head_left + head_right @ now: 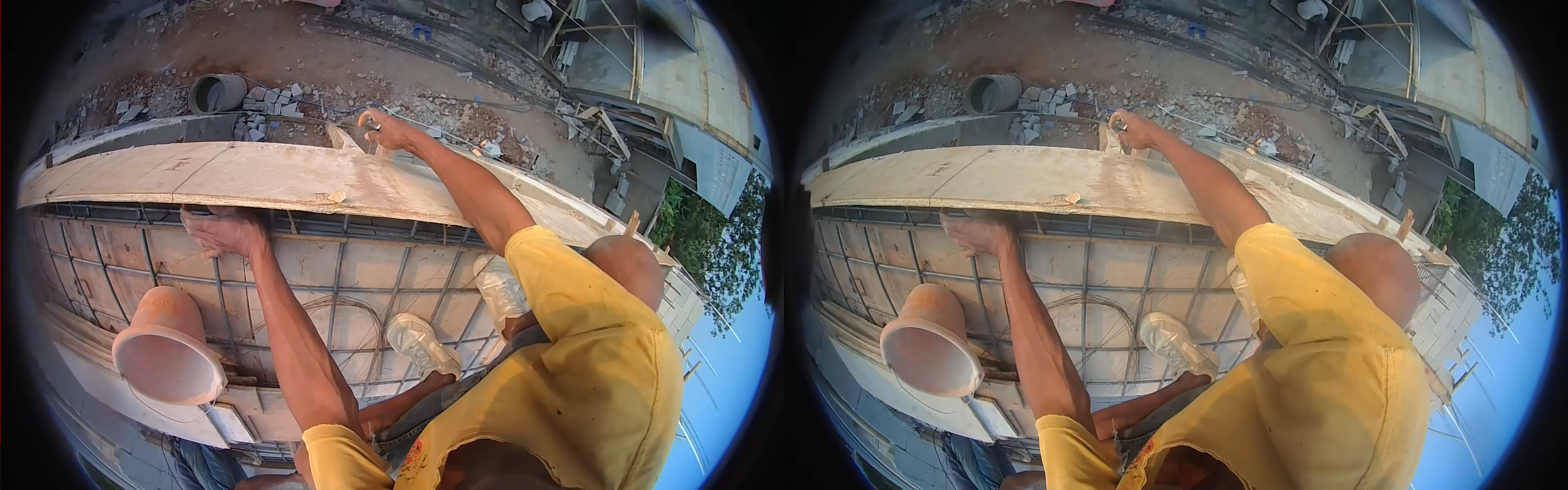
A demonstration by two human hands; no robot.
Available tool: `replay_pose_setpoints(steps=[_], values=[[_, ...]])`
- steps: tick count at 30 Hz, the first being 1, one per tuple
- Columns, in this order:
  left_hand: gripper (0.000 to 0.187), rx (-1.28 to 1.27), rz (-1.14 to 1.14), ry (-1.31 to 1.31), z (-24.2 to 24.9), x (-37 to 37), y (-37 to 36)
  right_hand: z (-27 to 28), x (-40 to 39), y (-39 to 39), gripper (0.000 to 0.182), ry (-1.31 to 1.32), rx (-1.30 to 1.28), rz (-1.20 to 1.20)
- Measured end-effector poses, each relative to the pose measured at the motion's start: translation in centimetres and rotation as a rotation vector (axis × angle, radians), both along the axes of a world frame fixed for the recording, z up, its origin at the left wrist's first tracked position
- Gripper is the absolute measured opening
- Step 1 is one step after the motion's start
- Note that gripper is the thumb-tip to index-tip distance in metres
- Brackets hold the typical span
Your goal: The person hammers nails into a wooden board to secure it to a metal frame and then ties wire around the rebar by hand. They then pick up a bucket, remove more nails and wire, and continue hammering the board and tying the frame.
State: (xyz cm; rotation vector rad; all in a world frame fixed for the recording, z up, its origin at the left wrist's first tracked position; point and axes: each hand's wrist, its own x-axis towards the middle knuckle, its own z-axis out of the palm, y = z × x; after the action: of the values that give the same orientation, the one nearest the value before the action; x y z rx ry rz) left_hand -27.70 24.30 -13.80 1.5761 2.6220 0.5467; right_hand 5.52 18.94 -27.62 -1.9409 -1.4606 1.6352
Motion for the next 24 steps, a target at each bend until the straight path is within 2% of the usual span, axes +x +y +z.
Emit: replay_pose_setpoints(steps=[4,7,13,16,19,22,24], values=[[0.057,0.004,-0.036,0.015,-0.6,-0.6,-0.2,-0.6,2.3,0.5,0.039,-0.022,-0.058,-0.022],[0.058,0.003,-0.049,0.06,-0.8,-0.6,-0.3,-0.9,1.7,-0.5,0.039,-0.053,-0.019,0.04],[0.066,-0.04,-0.03,0.061,-0.6,-0.6,-0.2,-1.6,0.4,-1.2,0.039,0.021,-0.15,0.032],[0.071,-0.04,-0.048,0.07,-0.1,-0.3,-0.1,-1.9,1.5,-0.3,0.037,0.018,-0.022,0.068],[0.074,-0.066,-0.042,0.066,0.6,0.1,-0.1,-0.6,3.6,2.3,0.03,0.11,-0.011,-0.128],[0.074,-0.042,-0.046,0.097,-0.9,-0.9,-0.2,1.8,5.6,4.7,0.029,0.133,-0.024,-0.226],[0.072,-0.049,-0.051,0.091,-0.7,-0.9,-0.4,2.0,3.7,3.1,0.027,0.17,-0.089,-0.177]])
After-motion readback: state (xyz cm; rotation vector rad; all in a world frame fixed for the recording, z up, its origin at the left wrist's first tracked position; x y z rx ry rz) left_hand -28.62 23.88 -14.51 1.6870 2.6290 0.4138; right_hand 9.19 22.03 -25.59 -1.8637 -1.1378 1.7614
